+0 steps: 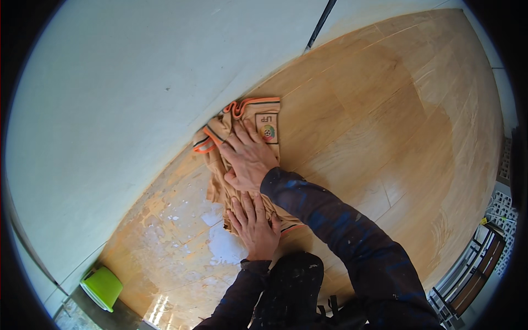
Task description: The person wipes the wooden floor with a blue cloth, applies wood filler from a bowl into gaps between the boards using a spatula and a sponge, and then dries the surface with a beige cloth.
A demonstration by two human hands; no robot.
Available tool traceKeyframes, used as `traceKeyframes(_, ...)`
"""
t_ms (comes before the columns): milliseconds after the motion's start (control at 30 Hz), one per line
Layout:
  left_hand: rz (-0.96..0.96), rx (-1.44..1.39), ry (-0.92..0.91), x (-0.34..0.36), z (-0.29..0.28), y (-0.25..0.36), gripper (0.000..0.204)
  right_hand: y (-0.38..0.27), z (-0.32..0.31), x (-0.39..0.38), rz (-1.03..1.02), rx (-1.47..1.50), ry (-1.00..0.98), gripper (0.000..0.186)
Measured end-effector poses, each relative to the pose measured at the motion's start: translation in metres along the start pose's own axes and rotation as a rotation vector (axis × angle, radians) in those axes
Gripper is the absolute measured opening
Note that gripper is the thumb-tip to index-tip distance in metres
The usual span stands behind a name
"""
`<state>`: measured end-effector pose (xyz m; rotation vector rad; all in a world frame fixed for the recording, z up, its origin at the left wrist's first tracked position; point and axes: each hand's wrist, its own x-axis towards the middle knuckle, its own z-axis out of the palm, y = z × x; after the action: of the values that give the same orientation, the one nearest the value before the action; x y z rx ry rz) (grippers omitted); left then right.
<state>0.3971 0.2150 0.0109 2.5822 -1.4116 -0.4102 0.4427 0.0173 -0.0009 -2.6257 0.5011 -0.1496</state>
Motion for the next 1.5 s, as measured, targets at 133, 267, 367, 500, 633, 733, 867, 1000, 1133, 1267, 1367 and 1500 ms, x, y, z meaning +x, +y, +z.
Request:
traceKeyframes(133,-0.141,0.051,0.02,-0.054,-0.006,-0.038,0.075,-0.076,0.029,0.005,-0.136,0.064,-0.006,0.072)
traceKeyframes(267,-0.228,0.016,0.012,-0.085,-0.003,-0.041,0.067,-0.11,0.056,-0.007,-0.296,0.188,0.027,0.047)
traceKeyframes(367,-0.221,-0.048,-0.007,-0.154,-0.018,-0.074,0.06,-0.171,0.087,-0.05,-0.376,0.497,-0.141,0.029)
traceKeyframes(500,0.031,-0.221,0.088,-0.179,-0.042,-0.091,0.062,-0.154,0.001,-0.109,0.169,1.102,-0.087,0.042)
traceKeyframes(633,0.41,-0.426,0.046,-0.151,-0.045,-0.073,0.061,-0.07,-0.069,-0.164,0.533,1.258,0.271,0.057)
traceKeyframes(733,0.495,-0.282,-0.051,-0.095,-0.044,-0.046,0.06,-0.011,-0.094,-0.194,0.796,0.328,0.531,0.068)
traceKeyframes(867,0.485,-0.046,-0.157,-0.017,-0.025,0.005,0.072,-0.013,-0.05,-0.195,0.841,0.091,0.411,0.078)
traceKeyframes(1000,0.536,0.04,-0.104,0.06,0.017,0.055,0.083,0.06,-0.037,-0.163,0.804,-0.144,0.409,0.083)
traceKeyframes(1133,0.676,-0.06,0.054,0.179,0.038,0.178,0.081,0.21,-0.097,-0.154,0.851,-0.288,0.566,0.082)
traceKeyframes(1267,0.667,-0.197,0.23,0.265,0.069,0.277,0.077,0.33,-0.162,-0.136,0.937,-0.38,0.541,0.081)
traceKeyframes(1367,0.624,-0.227,0.262,0.264,0.075,0.281,0.076,0.337,-0.152,-0.143,0.906,-0.412,0.502,0.079)
traceKeyframes(1500,0.625,-0.163,0.113,0.206,0.056,0.227,0.072,0.282,-0.12,-0.153,0.728,-0.408,0.48,0.074)
